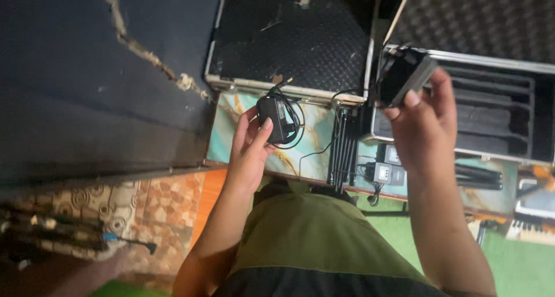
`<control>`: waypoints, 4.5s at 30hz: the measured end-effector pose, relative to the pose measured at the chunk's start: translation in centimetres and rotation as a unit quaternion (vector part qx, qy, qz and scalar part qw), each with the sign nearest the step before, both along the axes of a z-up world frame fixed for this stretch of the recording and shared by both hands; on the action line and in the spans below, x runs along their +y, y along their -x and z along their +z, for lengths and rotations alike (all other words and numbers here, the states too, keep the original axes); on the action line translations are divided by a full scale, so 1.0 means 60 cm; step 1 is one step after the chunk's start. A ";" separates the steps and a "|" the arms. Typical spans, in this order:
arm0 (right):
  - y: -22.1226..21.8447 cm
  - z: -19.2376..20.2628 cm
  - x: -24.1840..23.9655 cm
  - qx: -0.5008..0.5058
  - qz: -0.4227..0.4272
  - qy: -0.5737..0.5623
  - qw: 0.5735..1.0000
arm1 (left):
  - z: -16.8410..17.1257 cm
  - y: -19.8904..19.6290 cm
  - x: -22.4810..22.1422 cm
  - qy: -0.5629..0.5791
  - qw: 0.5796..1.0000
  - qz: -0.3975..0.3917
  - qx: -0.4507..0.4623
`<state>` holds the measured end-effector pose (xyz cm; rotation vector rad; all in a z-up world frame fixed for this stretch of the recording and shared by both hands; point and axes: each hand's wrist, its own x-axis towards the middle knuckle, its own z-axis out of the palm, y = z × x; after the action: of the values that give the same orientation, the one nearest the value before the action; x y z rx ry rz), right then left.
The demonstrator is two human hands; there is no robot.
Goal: The person places a foam insert into a hard carrying case, arranges wireless microphone receivers and power adapters on a table, and picks up microphones and audio cables.
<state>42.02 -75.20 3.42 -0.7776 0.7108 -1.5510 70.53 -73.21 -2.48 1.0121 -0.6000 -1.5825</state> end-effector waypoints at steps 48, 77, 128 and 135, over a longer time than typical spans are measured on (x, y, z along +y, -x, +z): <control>-0.135 -0.570 0.076 0.539 -0.117 -0.210 0.807 | -0.523 0.004 -0.054 0.051 0.910 -0.133 -0.390; -0.160 -0.463 0.025 0.688 -0.073 -0.312 0.651 | -0.512 0.021 -0.131 0.084 0.841 -0.180 -0.503; 0.028 0.046 0.380 0.540 -0.446 -0.146 0.699 | 0.155 0.240 -0.026 0.520 0.730 -0.345 -0.277; 0.072 0.030 0.596 0.503 -0.523 -0.297 0.620 | 0.132 0.381 0.145 0.491 0.709 -0.468 -0.193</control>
<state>37.70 -39.42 5.25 -0.6662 2.7668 -1.4937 47.69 -64.49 5.44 0.1165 -2.2310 -1.4381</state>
